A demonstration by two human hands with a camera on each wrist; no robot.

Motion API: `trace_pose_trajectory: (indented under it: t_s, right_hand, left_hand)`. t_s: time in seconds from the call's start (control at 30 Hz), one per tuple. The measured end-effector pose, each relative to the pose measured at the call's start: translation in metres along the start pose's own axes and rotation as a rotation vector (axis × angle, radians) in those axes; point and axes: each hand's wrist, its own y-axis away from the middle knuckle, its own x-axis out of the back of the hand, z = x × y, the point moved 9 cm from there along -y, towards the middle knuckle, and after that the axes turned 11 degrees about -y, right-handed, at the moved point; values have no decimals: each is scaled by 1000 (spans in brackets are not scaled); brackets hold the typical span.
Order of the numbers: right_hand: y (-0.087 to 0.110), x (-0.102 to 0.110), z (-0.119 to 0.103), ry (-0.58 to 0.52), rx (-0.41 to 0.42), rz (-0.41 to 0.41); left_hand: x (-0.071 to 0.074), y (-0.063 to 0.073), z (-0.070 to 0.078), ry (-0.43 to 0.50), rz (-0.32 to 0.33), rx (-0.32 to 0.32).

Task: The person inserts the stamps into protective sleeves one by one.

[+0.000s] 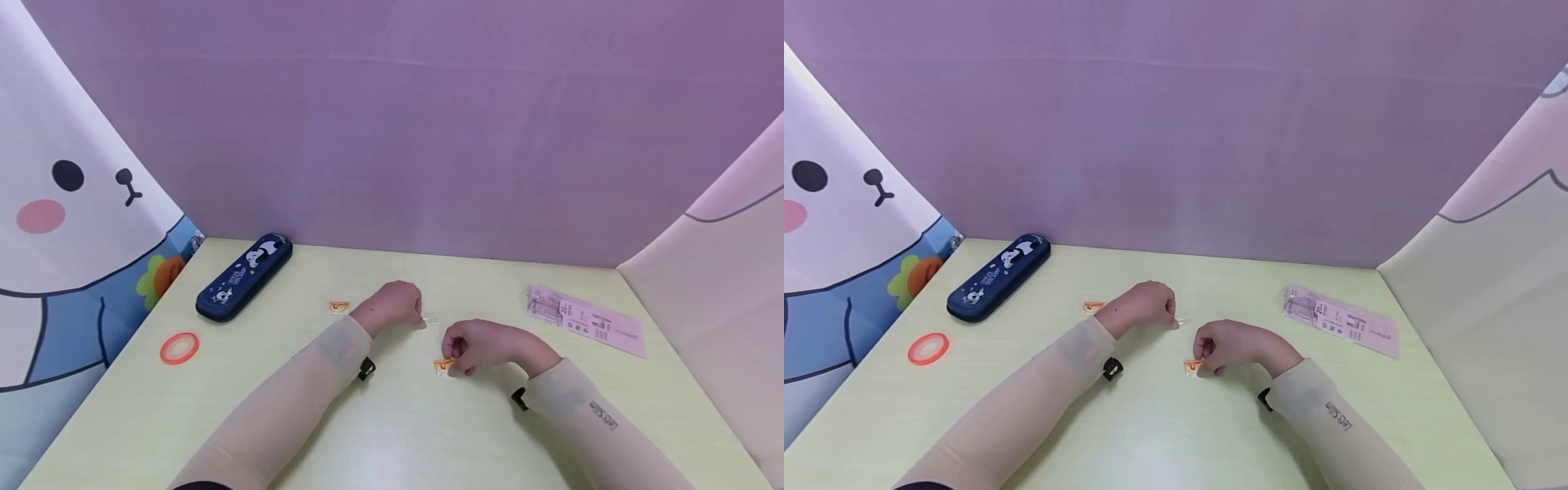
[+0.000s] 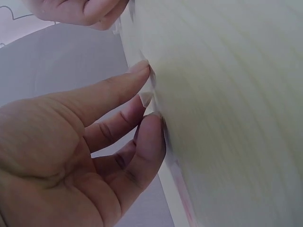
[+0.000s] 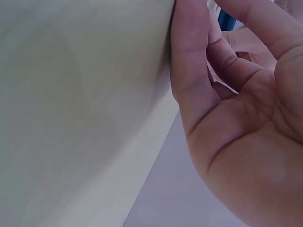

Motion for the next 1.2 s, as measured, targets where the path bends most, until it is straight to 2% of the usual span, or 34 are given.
trace_pose_trajectory:
  t_s: [0.3, 0.43, 0.63, 0.9, 1.2]
  right_hand:
    - [-2, 1, 3, -11, -11, -19]
    - [-3, 1, 4, -16, -20, -28]
    - [-3, 1, 3, -18, -33, -42]
    - [-4, 1, 2, -17, -34, -65]
    - [-2, 2, 1, -25, -33, -55]
  left_hand:
    - [-2, -1, 1, -3, 1, 23]
    - [-2, 3, -1, 39, -10, 27]
    - [-1, 11, -3, 131, -44, -18]
    - [4, 20, -5, 145, -51, -80]
    - [4, 27, -14, 164, -49, -85]
